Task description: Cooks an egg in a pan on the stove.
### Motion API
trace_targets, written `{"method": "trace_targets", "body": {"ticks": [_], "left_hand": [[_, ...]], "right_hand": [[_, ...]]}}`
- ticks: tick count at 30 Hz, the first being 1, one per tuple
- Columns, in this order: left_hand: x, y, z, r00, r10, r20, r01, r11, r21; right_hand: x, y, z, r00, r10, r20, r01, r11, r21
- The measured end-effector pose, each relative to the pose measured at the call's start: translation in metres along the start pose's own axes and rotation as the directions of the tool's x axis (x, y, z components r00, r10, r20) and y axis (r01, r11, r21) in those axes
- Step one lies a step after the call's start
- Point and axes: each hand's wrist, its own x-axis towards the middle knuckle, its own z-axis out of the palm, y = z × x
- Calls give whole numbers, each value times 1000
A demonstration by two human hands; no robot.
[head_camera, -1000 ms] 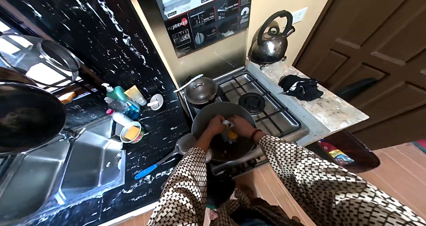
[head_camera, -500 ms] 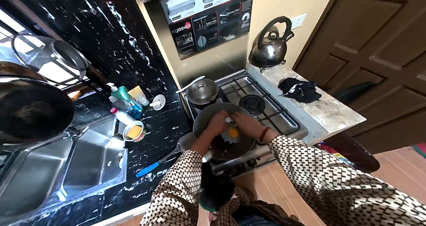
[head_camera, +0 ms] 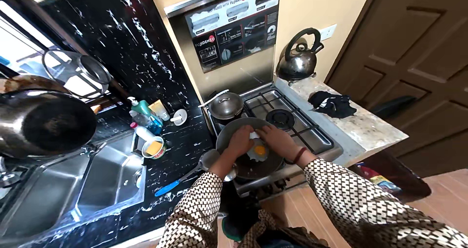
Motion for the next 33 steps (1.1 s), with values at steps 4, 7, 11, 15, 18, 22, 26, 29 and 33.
{"method": "trace_targets", "body": {"ticks": [4,7,11,15,18,22,26,29,33], "left_hand": [[-1,0,-1,999,23,-28,-24,1000,-18],[-2,4,-6,998,7,-58,-11,997,-79],[-5,11,-18,991,-47,-128,21,981,-192],[-10,24,-27,977,-113,-178,30,910,-414],[-10,30,-26,978,-112,-176,9,865,-501],[-16,38,-24,980,-85,-177,-4,894,-448],[-21,41,-16,966,37,-255,-139,909,-393],[-33,46,-9,950,148,-275,-243,904,-353],[-52,47,-2,929,241,-281,-334,873,-356]], "right_hand": [[-4,6,0,998,22,-55,-20,999,28],[-4,17,4,987,31,-157,8,970,243],[-5,27,12,957,176,-229,21,749,663],[-11,18,11,948,307,-87,9,247,969],[-16,13,10,945,324,-54,83,-75,994],[-21,7,11,949,302,-95,161,-201,966],[-40,13,14,953,248,-173,236,-252,938],[-69,26,26,934,283,-218,314,-363,877],[-123,48,56,860,464,-212,432,-442,786]]}}
